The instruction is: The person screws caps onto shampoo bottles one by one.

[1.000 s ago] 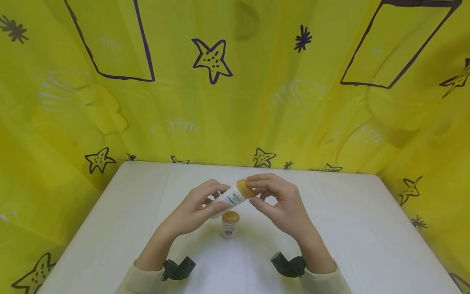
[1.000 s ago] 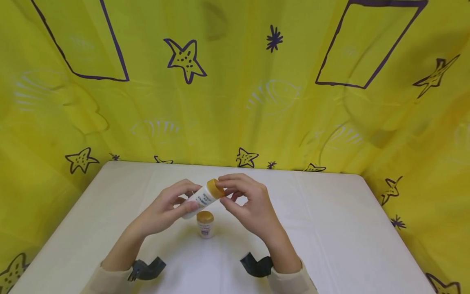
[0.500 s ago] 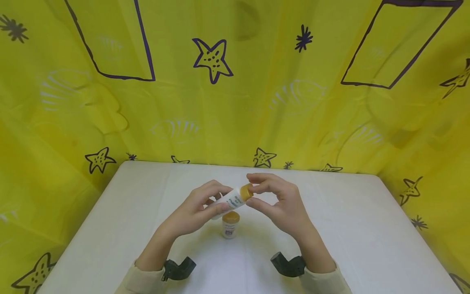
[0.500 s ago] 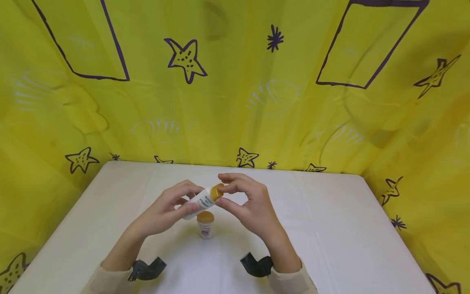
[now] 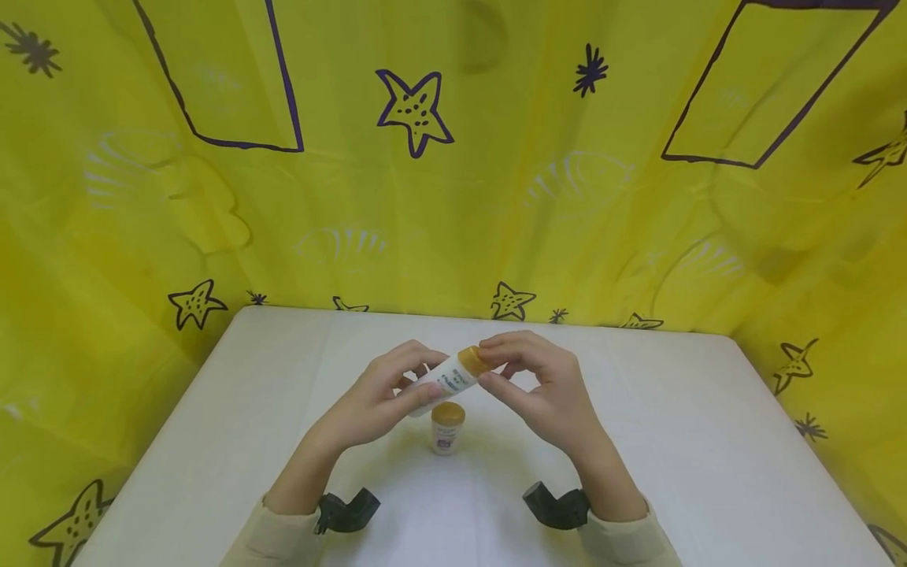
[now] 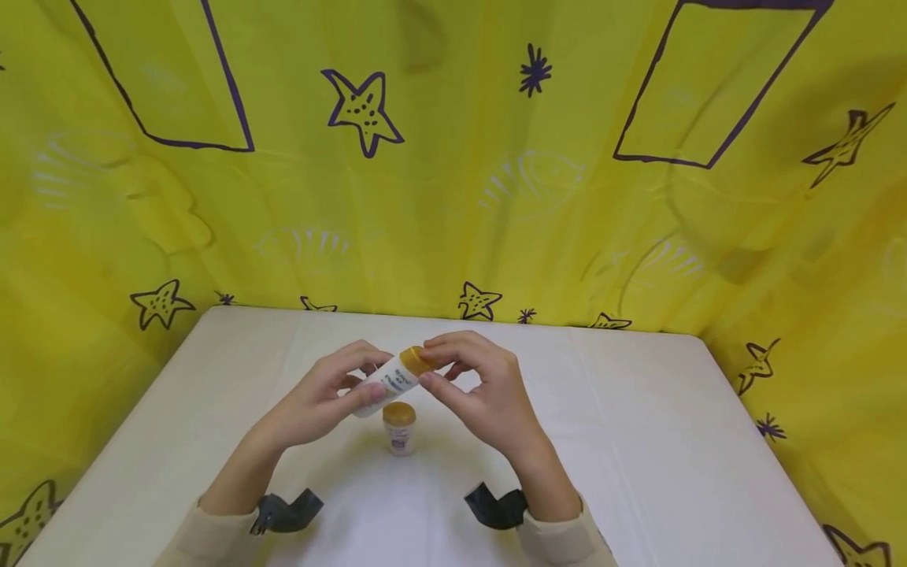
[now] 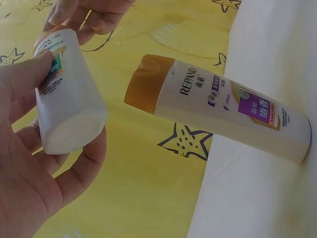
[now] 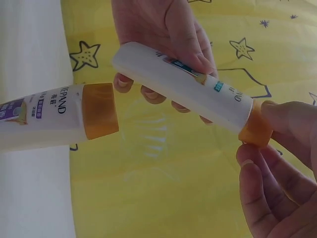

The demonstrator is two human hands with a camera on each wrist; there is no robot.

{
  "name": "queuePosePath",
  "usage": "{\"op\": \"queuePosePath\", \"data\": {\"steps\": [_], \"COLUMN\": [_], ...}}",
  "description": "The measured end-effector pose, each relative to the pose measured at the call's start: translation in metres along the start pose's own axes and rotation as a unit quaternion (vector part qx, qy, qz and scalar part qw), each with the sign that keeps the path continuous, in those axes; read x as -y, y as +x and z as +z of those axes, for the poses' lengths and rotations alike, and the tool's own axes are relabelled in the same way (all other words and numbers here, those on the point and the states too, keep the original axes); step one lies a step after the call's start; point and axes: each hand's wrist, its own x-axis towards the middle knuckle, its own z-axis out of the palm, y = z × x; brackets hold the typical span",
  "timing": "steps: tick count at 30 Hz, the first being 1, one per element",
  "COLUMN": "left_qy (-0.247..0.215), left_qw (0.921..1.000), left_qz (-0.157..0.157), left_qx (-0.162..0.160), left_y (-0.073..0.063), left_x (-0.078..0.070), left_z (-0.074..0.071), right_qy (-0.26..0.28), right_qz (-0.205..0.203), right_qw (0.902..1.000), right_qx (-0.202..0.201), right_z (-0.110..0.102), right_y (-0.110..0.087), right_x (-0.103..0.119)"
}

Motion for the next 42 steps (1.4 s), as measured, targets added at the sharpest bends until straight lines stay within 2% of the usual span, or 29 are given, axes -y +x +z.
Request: {"op": "queuePosePath", "data": {"steps": [14, 21, 26, 33, 42], "left_qy": [-0.006, -0.005, -0.006, -0.004, -0.002], "left_qw": [0.9999, 0.9999, 1.0000, 0.9999, 0.9999], "left_qz": [-0.014, -0.008, -0.002, 0.009, 0.012], "left_qx": [-0.002, 0.004, 0.005, 0.006, 0.009], "left_y": [-0.0001, -0.0002, -0.0010, -0.0016, -0.0005], "left_x": [0.0010, 0.0028, 0.0042, 0.0019, 0.0001], "left_z": [-0.0014, -0.0006, 0.0012, 0.0046, 0.0049], "right_qy": [0.000, -0.002, 0.000, -0.031, -0.021], "right_qz": [-0.011, -0.020, -0.022, -0.008, -0.019], "right_qw": [0.9998, 0.9994, 0.9995, 0.9995, 0.9996], "right_qx": [0.017, 0.029, 0.023, 0.009, 0.004], "right_z": [-0.0005, -0.0011, -0.0011, -0.0006, -0.0002], "right_y": [0.0004, 0.0000, 0.0002, -0.0007, 0.0002], "right_x": [0.0001, 0.0009, 0.0008, 0.0032, 0.0008]}}
